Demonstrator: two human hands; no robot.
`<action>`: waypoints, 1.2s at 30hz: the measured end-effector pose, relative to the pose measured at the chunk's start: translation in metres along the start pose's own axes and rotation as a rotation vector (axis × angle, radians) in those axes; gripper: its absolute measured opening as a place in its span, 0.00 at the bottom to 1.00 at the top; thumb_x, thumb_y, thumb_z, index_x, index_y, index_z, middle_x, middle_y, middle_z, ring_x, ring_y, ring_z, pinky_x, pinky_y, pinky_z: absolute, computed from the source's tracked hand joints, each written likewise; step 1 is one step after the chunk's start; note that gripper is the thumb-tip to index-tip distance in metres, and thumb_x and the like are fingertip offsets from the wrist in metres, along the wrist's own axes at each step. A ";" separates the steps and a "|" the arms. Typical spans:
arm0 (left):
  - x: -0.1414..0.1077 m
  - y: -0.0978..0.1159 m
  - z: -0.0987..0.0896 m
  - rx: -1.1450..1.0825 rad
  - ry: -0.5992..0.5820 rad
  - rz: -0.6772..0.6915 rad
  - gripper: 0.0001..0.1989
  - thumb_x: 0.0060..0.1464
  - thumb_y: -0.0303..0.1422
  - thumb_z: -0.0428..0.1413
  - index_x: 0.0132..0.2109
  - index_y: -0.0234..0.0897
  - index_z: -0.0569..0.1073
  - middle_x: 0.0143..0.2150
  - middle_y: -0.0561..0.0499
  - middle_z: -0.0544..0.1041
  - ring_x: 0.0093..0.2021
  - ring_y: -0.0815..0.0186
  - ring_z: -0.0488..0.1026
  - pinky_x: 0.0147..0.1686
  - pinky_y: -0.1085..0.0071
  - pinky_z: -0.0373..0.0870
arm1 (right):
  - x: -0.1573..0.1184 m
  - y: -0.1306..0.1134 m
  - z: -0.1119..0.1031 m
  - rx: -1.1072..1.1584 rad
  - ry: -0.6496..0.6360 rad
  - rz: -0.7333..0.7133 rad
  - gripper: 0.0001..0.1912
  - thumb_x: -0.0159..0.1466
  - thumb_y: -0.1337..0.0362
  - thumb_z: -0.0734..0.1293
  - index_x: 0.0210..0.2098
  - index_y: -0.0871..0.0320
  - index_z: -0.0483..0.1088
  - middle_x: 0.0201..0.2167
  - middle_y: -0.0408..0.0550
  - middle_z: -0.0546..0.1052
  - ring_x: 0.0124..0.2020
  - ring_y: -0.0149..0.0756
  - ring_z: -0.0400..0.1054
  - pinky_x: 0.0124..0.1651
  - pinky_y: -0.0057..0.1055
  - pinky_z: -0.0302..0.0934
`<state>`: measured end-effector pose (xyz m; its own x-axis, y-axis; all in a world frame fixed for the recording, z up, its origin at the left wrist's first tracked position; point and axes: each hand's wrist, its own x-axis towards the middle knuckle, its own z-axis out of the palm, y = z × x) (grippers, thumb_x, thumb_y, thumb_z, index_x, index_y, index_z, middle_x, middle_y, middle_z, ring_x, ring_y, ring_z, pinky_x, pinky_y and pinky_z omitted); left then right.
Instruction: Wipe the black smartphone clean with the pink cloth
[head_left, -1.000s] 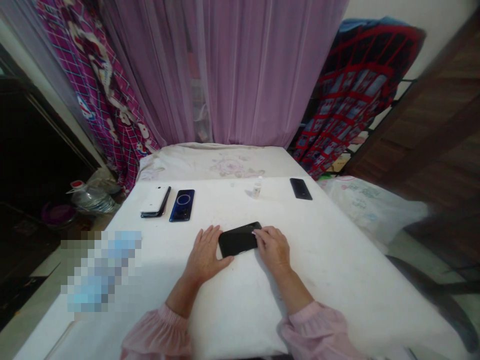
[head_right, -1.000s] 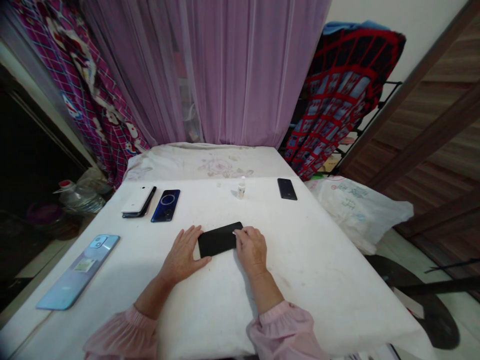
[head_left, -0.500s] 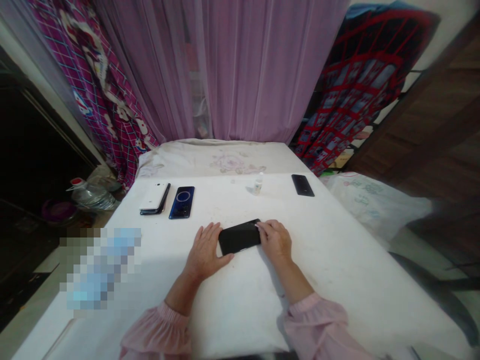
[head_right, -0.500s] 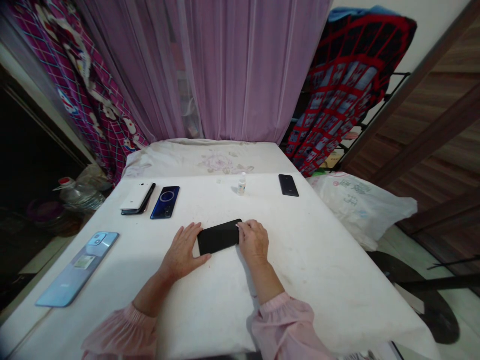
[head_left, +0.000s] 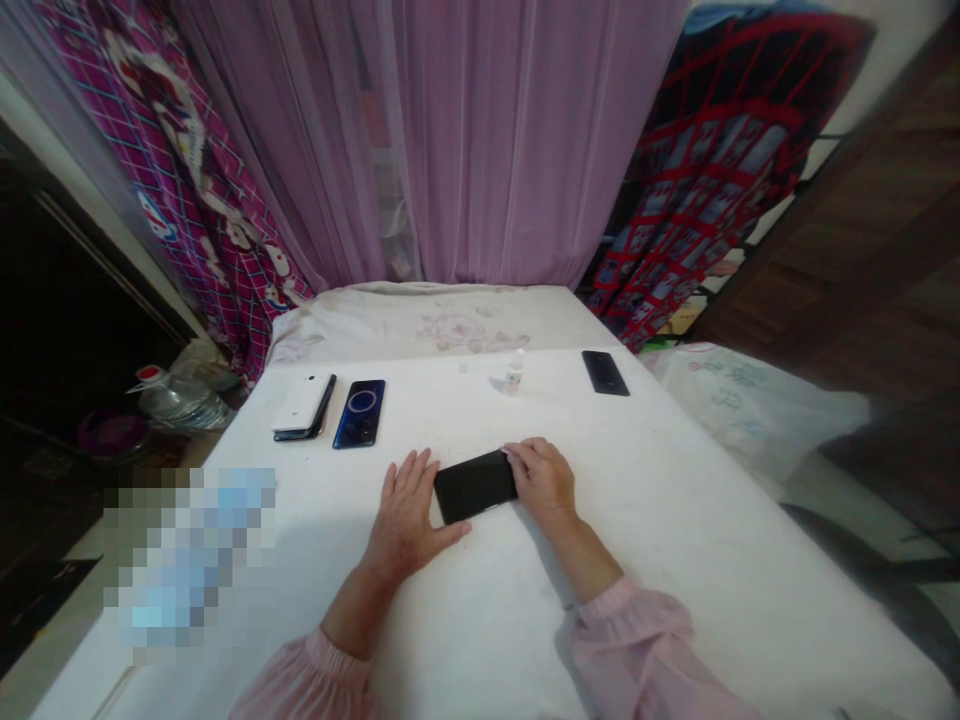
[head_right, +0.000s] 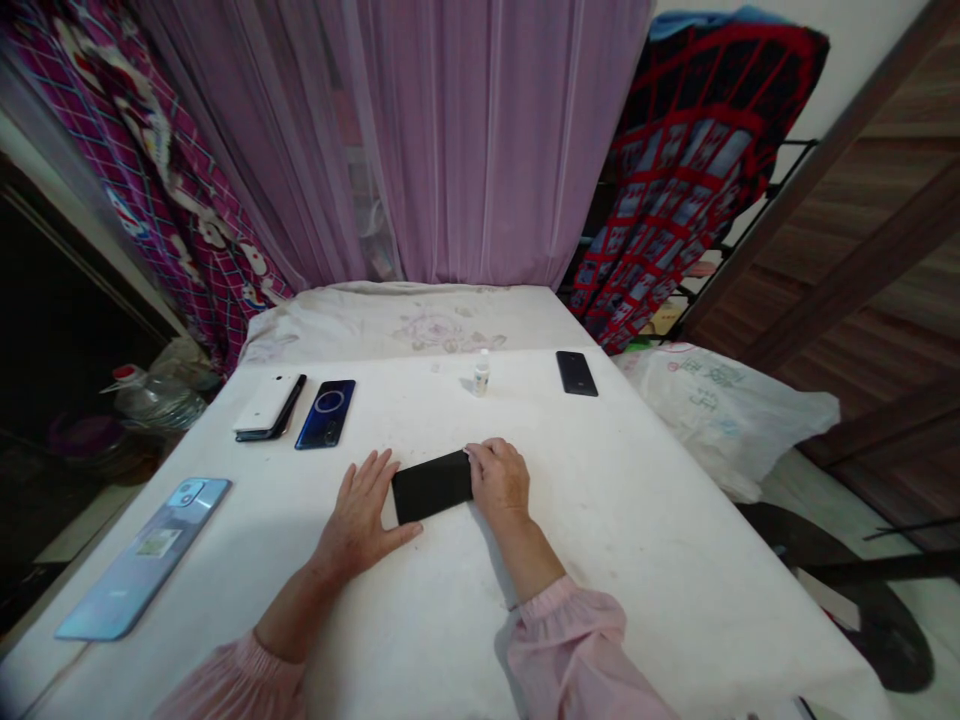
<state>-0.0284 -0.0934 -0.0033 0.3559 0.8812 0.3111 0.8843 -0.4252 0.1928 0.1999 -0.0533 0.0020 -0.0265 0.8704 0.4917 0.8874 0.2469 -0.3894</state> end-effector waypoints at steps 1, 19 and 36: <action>-0.001 0.000 0.000 0.004 0.001 -0.006 0.40 0.50 0.52 0.58 0.61 0.29 0.61 0.65 0.31 0.60 0.66 0.42 0.54 0.62 0.41 0.48 | 0.003 0.005 0.001 0.003 0.007 0.027 0.11 0.64 0.67 0.62 0.40 0.54 0.77 0.34 0.46 0.75 0.36 0.35 0.65 0.39 0.30 0.56; -0.002 0.004 0.007 -0.079 0.074 -0.008 0.39 0.52 0.42 0.58 0.65 0.32 0.54 0.62 0.35 0.66 0.63 0.45 0.59 0.62 0.44 0.48 | 0.000 0.009 0.009 0.112 0.032 0.079 0.13 0.65 0.67 0.59 0.40 0.55 0.75 0.38 0.48 0.77 0.40 0.36 0.69 0.44 0.31 0.63; -0.003 0.001 0.014 -0.057 0.069 -0.041 0.34 0.50 0.40 0.57 0.63 0.35 0.58 0.63 0.38 0.65 0.65 0.48 0.57 0.63 0.46 0.47 | -0.001 -0.007 -0.004 -0.027 -0.031 -0.085 0.10 0.66 0.66 0.61 0.37 0.53 0.76 0.31 0.45 0.73 0.34 0.34 0.66 0.37 0.29 0.57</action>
<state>-0.0245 -0.0934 -0.0173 0.2964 0.8826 0.3649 0.8784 -0.4019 0.2587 0.1958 -0.0580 0.0075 -0.1164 0.8596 0.4976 0.8934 0.3095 -0.3257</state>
